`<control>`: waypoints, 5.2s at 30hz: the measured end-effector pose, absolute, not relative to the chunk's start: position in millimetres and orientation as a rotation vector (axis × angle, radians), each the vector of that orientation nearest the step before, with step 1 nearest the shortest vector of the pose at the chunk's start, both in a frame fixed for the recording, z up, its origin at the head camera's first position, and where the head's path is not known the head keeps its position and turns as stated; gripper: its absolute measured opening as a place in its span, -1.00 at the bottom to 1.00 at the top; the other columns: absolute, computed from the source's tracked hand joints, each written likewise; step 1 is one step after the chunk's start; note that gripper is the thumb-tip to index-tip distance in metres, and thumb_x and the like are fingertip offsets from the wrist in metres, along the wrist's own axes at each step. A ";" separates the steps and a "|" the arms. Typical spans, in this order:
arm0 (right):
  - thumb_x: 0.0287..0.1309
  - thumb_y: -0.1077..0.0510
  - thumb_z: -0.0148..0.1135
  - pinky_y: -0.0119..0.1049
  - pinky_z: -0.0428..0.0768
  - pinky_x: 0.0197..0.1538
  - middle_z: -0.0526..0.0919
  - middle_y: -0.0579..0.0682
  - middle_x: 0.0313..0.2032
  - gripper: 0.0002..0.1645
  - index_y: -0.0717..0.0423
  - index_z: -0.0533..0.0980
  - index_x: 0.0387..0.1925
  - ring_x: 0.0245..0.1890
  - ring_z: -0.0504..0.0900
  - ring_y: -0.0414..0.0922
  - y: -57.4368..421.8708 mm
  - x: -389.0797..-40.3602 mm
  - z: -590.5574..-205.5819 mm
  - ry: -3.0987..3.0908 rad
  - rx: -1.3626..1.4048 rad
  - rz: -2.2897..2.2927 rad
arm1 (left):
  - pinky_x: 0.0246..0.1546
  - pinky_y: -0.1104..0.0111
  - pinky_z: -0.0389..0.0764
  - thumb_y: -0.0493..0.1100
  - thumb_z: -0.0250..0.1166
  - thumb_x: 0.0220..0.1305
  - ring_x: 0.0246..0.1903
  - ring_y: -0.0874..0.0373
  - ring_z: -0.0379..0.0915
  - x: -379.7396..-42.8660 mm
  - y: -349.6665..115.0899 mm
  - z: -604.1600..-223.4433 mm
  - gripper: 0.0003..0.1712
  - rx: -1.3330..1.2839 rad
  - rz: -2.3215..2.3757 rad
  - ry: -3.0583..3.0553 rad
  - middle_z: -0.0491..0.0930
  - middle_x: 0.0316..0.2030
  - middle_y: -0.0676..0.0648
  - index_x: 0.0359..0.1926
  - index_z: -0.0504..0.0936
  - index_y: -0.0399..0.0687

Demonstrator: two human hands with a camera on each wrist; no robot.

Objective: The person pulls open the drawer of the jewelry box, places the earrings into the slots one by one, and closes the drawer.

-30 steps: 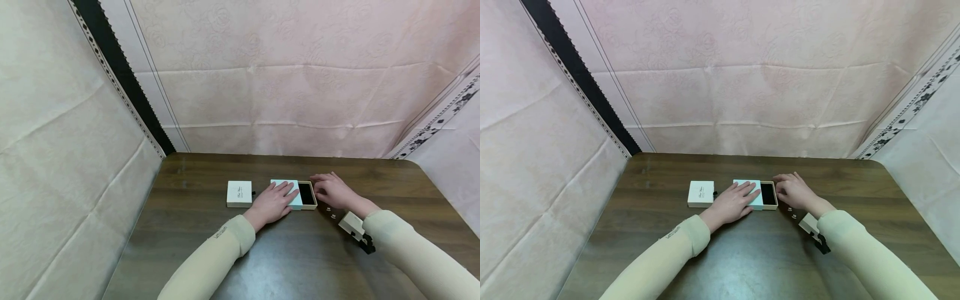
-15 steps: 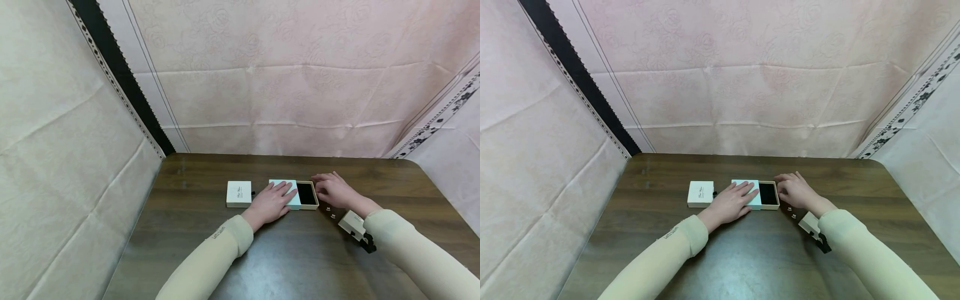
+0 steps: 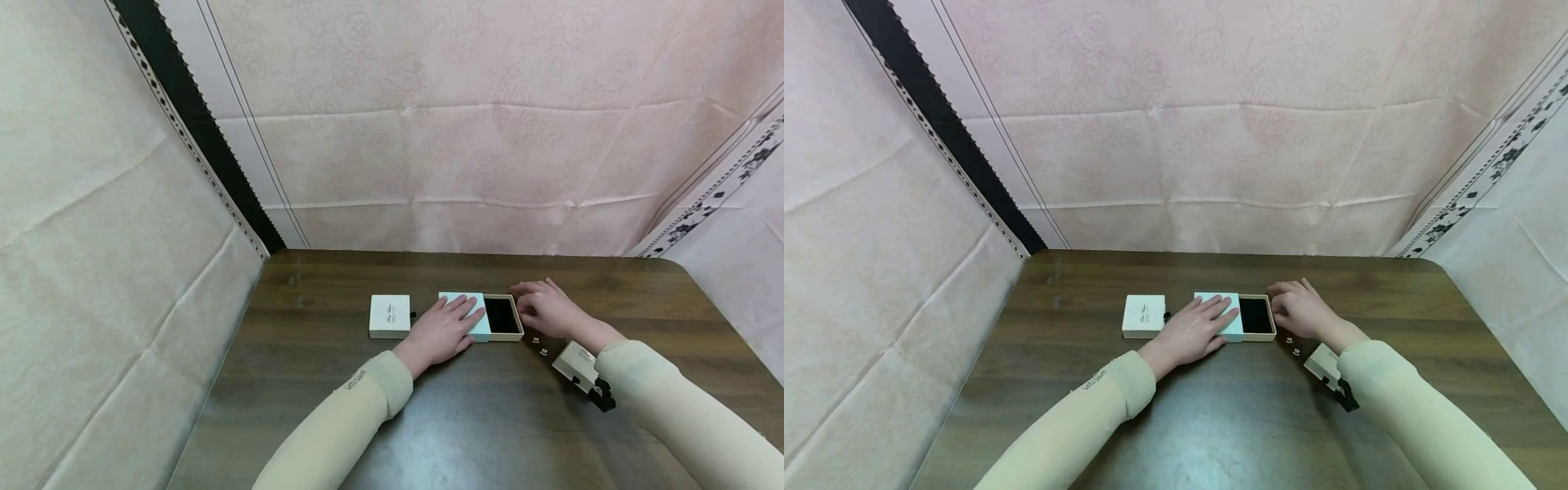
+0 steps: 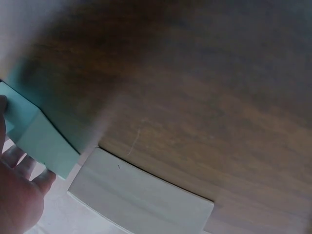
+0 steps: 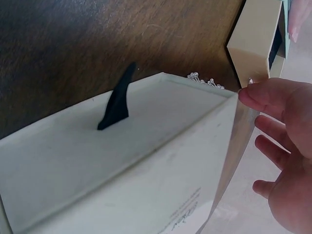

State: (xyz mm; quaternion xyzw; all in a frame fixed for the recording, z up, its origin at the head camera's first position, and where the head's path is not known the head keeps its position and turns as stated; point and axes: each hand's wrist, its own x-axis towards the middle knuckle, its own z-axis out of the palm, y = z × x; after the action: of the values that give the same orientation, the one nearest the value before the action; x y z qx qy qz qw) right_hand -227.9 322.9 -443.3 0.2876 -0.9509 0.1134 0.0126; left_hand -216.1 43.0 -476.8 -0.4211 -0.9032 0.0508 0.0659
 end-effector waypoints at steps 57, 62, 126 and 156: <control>0.11 0.21 0.63 0.64 0.25 0.32 0.69 0.29 0.14 -0.67 -0.18 0.59 -0.51 0.26 0.56 0.41 345.6 -196.1 -438.6 -2.991 0.918 0.233 | 0.58 0.11 0.26 0.19 0.05 0.69 0.63 0.11 0.10 -214.7 42.3 -474.0 -0.31 -1.264 0.168 -2.729 0.19 0.65 0.00 0.69 0.21 0.20; 0.06 0.24 0.64 0.65 0.28 0.29 0.70 0.29 0.10 -0.63 -0.16 0.57 -0.53 0.23 0.59 0.40 346.2 -195.9 -442.3 -2.937 0.947 0.244 | 0.58 0.10 0.26 0.18 0.05 0.69 0.63 0.10 0.10 -214.8 42.4 -474.7 -0.31 -1.268 0.160 -2.728 0.18 0.65 0.00 0.70 0.21 0.20; 0.40 0.26 0.40 0.44 0.37 0.34 0.45 0.46 0.40 -0.79 -0.09 0.68 -0.36 0.42 0.36 0.47 312.7 -228.2 -409.5 -3.003 0.919 0.719 | 0.58 0.10 0.26 0.19 0.08 0.68 0.63 0.11 0.09 -215.3 41.7 -477.2 -0.30 -1.264 0.170 -2.730 0.19 0.65 0.00 0.69 0.22 0.21; 0.42 0.28 0.34 0.63 0.06 0.41 0.40 0.51 0.42 -0.74 -0.02 0.64 -0.43 0.43 0.33 0.51 297.9 -249.8 -435.4 -3.095 0.887 0.634 | 0.59 0.11 0.25 0.22 0.04 0.69 0.64 0.11 0.08 -213.4 42.9 -477.1 -0.30 -1.265 0.192 -2.724 0.17 0.66 0.01 0.70 0.20 0.23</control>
State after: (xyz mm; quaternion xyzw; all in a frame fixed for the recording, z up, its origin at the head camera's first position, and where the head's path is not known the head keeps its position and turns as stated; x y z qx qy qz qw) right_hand -249.8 297.9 -435.4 0.2696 -0.9409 0.1928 -0.0699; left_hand -213.4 42.9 -477.1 -0.4193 -0.9032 0.0637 0.0662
